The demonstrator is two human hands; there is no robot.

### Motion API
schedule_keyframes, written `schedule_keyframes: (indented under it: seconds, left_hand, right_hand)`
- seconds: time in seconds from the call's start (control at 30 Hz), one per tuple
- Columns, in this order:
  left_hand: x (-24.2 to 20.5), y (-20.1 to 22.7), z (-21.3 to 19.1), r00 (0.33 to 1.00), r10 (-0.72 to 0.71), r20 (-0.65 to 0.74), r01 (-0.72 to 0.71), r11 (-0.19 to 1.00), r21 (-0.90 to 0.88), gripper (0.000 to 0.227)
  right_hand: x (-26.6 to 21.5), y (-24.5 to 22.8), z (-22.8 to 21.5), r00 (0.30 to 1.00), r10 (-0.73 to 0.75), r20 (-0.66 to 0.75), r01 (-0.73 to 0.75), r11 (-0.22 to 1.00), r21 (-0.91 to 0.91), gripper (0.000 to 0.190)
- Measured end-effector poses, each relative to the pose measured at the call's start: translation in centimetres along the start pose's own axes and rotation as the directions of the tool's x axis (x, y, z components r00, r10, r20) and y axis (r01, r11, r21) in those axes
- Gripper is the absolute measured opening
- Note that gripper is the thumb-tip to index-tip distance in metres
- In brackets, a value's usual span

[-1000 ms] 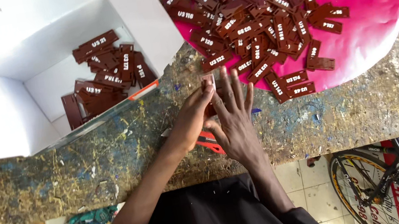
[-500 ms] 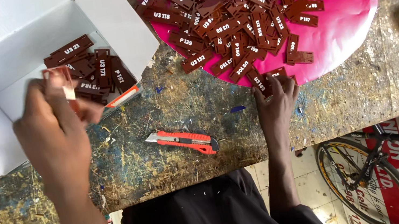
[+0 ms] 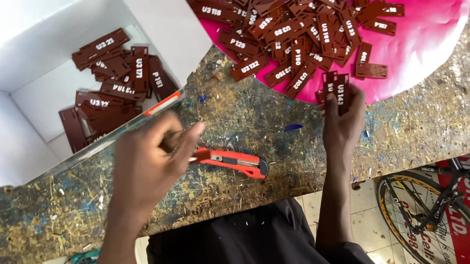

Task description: The person sorts small brown plastic pieces with white text from a pile on a pink mat into a white cardboard box. They pick up pieces one by one or in small groups, inspect them, and place them into the box. A utility knife is visible on the table but is not used during the clip.

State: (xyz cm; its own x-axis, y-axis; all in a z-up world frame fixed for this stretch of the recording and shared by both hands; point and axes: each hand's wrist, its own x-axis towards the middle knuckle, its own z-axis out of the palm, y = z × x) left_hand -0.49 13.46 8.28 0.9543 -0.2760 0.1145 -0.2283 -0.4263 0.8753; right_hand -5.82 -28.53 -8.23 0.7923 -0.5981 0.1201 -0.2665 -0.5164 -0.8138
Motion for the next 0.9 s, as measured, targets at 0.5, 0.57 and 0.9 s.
schedule_keyframes:
  seconds: [0.5, 0.57, 0.9]
  left_hand:
    - [-6.3, -3.9, 5.3, 0.858, -0.318, 0.404, -0.022, 0.762, 0.647, 0.082]
    - [-9.4, -5.4, 7.7, 0.817, -0.382, 0.432, -0.044, 0.706, 0.707, 0.076]
    - [-6.0, -2.5, 3.6, 0.831, -0.211, 0.515, 0.075, 0.96, 0.271, 0.007]
  right_hand:
    - [2.2, 0.1, 5.6, 0.985, -0.154, 0.078, 0.172, 0.898, -0.405, 0.066]
    - [1.8, -1.6, 5.5, 0.989, -0.107, 0.105, 0.14, 0.907, -0.398, 0.063]
    - [1.4, -3.6, 4.8, 0.967, 0.09, 0.237, -0.01, 0.948, -0.318, 0.052]
